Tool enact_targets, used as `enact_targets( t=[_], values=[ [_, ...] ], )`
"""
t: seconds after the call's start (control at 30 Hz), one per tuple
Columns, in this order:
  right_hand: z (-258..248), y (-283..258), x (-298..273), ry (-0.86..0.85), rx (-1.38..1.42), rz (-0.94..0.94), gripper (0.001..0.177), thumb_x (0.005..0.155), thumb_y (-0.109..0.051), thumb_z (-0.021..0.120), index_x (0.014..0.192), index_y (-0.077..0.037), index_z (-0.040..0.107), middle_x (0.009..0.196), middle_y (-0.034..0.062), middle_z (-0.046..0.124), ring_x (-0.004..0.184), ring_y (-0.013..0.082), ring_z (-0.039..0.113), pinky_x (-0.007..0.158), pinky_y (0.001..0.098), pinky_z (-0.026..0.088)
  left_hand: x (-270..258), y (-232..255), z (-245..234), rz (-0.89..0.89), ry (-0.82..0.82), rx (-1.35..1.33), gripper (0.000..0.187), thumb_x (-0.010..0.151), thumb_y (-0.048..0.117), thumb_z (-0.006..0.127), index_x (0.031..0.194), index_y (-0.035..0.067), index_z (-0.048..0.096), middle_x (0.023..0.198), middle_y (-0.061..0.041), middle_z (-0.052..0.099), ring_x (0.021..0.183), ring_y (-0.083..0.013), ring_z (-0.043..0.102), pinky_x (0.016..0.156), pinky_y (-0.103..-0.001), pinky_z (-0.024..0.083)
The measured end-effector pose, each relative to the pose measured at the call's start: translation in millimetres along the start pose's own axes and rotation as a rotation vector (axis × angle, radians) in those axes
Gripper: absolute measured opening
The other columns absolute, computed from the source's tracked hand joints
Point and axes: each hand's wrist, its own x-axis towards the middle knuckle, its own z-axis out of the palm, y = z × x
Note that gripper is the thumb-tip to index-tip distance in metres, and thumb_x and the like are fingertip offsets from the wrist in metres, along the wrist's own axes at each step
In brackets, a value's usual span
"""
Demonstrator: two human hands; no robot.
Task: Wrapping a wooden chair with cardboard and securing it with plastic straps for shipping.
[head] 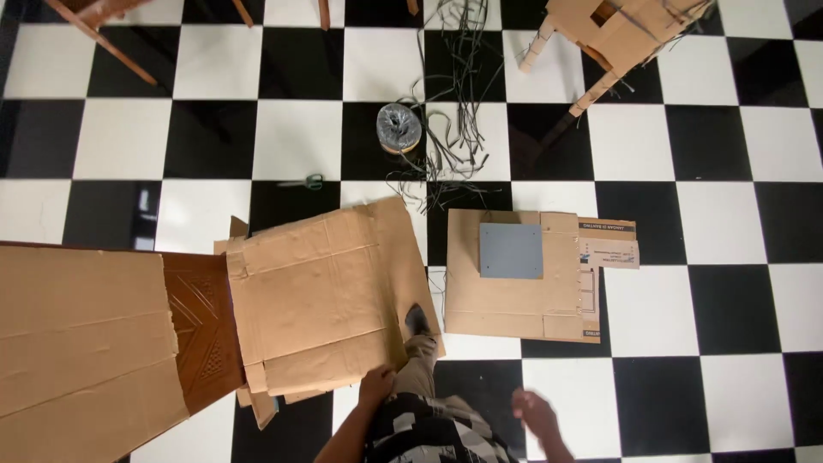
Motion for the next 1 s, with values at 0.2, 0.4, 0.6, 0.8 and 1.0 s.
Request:
enact_targets(
  t=[0.2, 0.4, 0.6, 0.8, 1.0],
  values=[
    [-62.6, -85.1, 8.9, 0.109, 0.155, -0.04, 0.027, 0.102, -0.014, 0.061, 0.126, -0.008, 0.072, 0.111, 0.0101, 0.077, 0.098, 0.023, 0.074, 0.078, 0.0361, 0.059, 4.8, 97.3, -41.7, 0.146, 0.132, -0.132, 0.044, 0.092, 0.041, 0.06, 0.12, 0.01, 0.074, 0.112, -0.011, 0.077, 0.101, -0.032, 0.071, 0.086, -0.039, 0.056],
    [-55.5, -174.6, 25.7, 0.068, -0.146, -0.258, 0.042, 0.098, -0.033, 0.059, 0.129, -0.009, 0.072, 0.102, 0.0078, 0.079, 0.092, 0.0189, 0.074, 0.086, 0.0325, 0.053, -4.1, 99.8, -69.3, 0.005, 0.229, -0.44, 0.039, 0.09, 0.034, 0.06, 0.116, 0.009, 0.076, 0.115, -0.011, 0.078, 0.106, -0.028, 0.072, 0.091, -0.034, 0.056],
    [-25.5, -240.7, 66.0, 0.0, -0.611, -0.568, 0.048, 0.088, -0.047, 0.061, 0.126, -0.022, 0.074, 0.117, 0.0033, 0.079, 0.105, 0.0224, 0.074, 0.093, 0.0331, 0.056, -25.0, 0.5, -36.0, -0.36, 0.331, -0.533, 0.037, 0.093, 0.031, 0.06, 0.125, 0.018, 0.075, 0.119, -0.004, 0.078, 0.11, -0.0228, 0.072, 0.098, -0.035, 0.056],
    [-22.7, -346.7, 58.0, -0.101, -0.76, -0.632, 0.045, 0.09, -0.042, 0.062, 0.126, -0.018, 0.074, 0.117, 0.0044, 0.079, 0.106, 0.0217, 0.073, 0.092, 0.0331, 0.055, -73.0, -22.0, -16.8, -0.685, 0.418, -0.642, 0.034, 0.097, 0.036, 0.058, 0.126, 0.03, 0.076, 0.132, 0.002, 0.074, 0.119, -0.0226, 0.07, 0.103, -0.04, 0.057],
    [-19.6, -453.3, 87.9, -0.225, -1.076, -0.77, 0.046, 0.088, -0.045, 0.063, 0.124, -0.018, 0.075, 0.107, 0.003, 0.08, 0.096, 0.0216, 0.075, 0.086, 0.0322, 0.055, -61.4, 39.7, 20.4, -0.846, 0.655, -0.914, 0.039, 0.095, 0.035, 0.056, 0.126, 0.023, 0.076, 0.127, 0.0, 0.076, 0.122, -0.0248, 0.067, 0.105, -0.039, 0.052]
  ],
)
